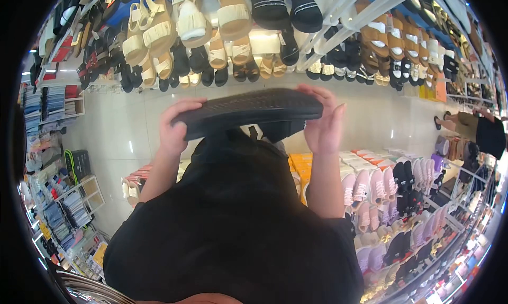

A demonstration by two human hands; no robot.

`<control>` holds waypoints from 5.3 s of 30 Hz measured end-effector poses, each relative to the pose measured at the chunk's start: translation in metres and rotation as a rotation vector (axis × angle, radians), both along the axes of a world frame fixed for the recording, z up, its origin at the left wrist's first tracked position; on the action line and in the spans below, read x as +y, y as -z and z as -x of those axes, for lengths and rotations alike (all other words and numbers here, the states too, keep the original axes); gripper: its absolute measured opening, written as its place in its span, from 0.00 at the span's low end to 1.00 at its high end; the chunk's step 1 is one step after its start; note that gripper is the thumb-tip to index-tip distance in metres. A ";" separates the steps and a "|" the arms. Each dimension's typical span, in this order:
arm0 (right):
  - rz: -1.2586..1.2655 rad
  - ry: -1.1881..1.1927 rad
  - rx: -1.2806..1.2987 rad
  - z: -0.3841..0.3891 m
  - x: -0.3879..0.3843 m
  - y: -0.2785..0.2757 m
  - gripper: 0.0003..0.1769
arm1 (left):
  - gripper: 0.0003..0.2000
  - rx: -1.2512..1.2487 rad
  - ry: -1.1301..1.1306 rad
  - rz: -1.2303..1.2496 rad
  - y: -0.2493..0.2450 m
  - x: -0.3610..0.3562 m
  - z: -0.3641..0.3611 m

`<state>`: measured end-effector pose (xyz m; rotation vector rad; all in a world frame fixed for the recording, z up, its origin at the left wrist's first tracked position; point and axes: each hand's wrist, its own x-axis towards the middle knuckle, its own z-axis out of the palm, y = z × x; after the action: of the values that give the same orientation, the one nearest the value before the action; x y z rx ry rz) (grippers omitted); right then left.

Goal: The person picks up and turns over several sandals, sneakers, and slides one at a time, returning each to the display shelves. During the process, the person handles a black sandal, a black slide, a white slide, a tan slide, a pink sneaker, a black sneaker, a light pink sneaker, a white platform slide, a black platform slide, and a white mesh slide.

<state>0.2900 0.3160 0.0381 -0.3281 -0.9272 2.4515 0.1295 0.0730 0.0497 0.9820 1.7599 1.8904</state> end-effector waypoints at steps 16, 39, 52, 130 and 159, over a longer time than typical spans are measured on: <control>-0.663 0.105 -0.280 0.056 -0.039 0.016 0.22 | 0.23 -1.168 -0.173 0.159 0.049 -0.014 0.055; 0.340 0.022 -0.766 0.172 0.045 0.289 0.14 | 0.15 -1.156 -0.508 0.538 0.175 -0.133 0.073; 0.397 -0.286 -0.997 0.240 0.094 0.369 0.29 | 0.17 -1.299 -0.891 0.479 0.135 -0.103 -0.032; 0.353 -0.310 -0.200 0.084 -0.127 0.047 0.44 | 0.20 -1.186 0.159 -0.387 0.037 -0.089 0.103; 0.320 -0.136 -0.251 -0.093 0.048 0.068 0.33 | 0.29 -0.863 0.164 -0.065 -0.006 0.087 -0.067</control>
<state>0.3829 0.3644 -0.0295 -0.7186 -0.6681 2.7312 0.1966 0.1600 0.0557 0.2211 1.0728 1.8551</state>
